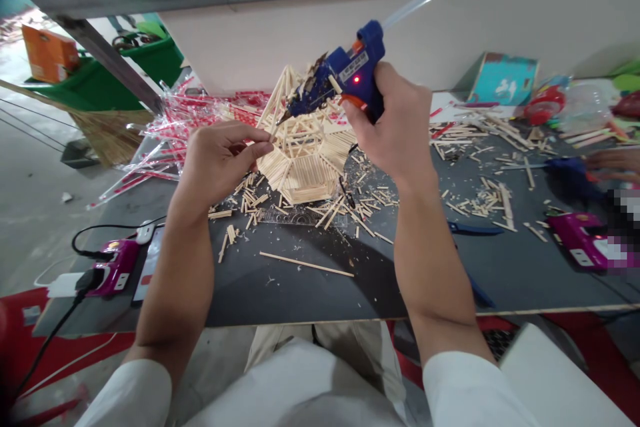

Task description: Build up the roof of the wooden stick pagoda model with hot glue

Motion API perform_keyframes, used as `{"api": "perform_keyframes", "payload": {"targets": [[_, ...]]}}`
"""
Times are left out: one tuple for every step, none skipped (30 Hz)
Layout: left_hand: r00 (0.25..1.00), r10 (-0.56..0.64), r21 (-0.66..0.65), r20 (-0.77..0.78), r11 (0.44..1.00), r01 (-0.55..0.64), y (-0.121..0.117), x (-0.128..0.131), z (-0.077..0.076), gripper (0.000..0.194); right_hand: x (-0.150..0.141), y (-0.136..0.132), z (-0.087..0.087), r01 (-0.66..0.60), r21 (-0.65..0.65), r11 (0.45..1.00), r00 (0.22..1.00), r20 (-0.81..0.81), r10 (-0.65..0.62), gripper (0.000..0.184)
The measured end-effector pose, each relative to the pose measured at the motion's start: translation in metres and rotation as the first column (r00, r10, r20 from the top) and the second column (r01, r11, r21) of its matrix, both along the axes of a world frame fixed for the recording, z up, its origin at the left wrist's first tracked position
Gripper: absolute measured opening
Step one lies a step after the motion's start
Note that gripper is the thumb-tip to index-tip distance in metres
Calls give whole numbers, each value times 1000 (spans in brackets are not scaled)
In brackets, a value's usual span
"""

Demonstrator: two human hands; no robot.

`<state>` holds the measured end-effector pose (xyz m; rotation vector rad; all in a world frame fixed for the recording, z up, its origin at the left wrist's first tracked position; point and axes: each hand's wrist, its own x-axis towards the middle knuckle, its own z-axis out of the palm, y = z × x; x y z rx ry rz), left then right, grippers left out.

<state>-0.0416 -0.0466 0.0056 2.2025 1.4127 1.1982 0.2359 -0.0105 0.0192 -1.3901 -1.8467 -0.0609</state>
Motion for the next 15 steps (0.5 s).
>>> {"api": "perform_keyframes", "payload": {"targets": [[1000, 3, 0, -5, 1000, -3, 0, 0, 0, 16, 1, 1, -1, -8, 13, 1000, 1000, -2, 8, 18], [1000, 7, -2, -10, 1000, -7, 0, 0, 0, 17, 1, 3, -3, -11, 33, 999, 1000, -1, 11, 18], [1000, 10, -3, -13, 1000, -10, 0, 0, 1, 17, 2, 4, -4, -11, 50, 999, 1000, 3, 11, 18], [1000, 12, -7, -13, 1000, -12, 0, 0, 1, 17, 2, 4, -5, -8, 58, 998, 1000, 10, 7, 18], [1000, 12, -9, -13, 1000, -12, 0, 1, 1, 17, 2, 5, -5, -1, 56, 998, 1000, 17, 0, 19], [1000, 12, -10, -13, 1000, -12, 0, 1, 1, 17, 2, 4, -4, 7, 43, 999, 1000, 25, -8, 20], [1000, 11, -10, -15, 1000, -11, 0, 1, 2, 17, 2, 4, -4, 15, 21, 1000, 999, 32, -16, 22], [1000, 9, -9, -19, 1000, -9, 0, 1, 2, 16, 2, 3, -2, 22, -2, 1000, 999, 38, -22, 23], [1000, 5, -8, -24, 1000, -5, 0, 2, 2, 16, 2, 2, -1, 27, -15, 1000, 999, 40, -27, 24], [1000, 1, -6, -29, 1000, -1, 0, 2, 3, 15, 1, 1, 0, 30, -18, 999, 999, 38, -29, 24], [999, -3, -2, -32, 1000, 3, 0, 2, 3, 15, 1, 0, 0, 27, -21, 999, 999, 33, -26, 24], [999, -7, 2, -32, 1000, 7, 0, 2, 3, 15, 1, 0, 1, 18, -24, 1000, 1000, 25, -18, 25], [999, -11, 4, -33, 1000, 11, 1, 1, 3, 15, 1, 0, 1, 9, -28, 1000, 1000, 15, -9, 25], [999, -15, 4, -35, 1000, 15, 1, 1, 3, 15, 1, 0, 1, -1, -36, 999, 1000, 6, 1, 26], [999, -19, -1, -37, 1000, 19, 1, 1, 2, 15, 1, 0, 1, -10, -47, 999, 1000, 0, 10, 27]]}}
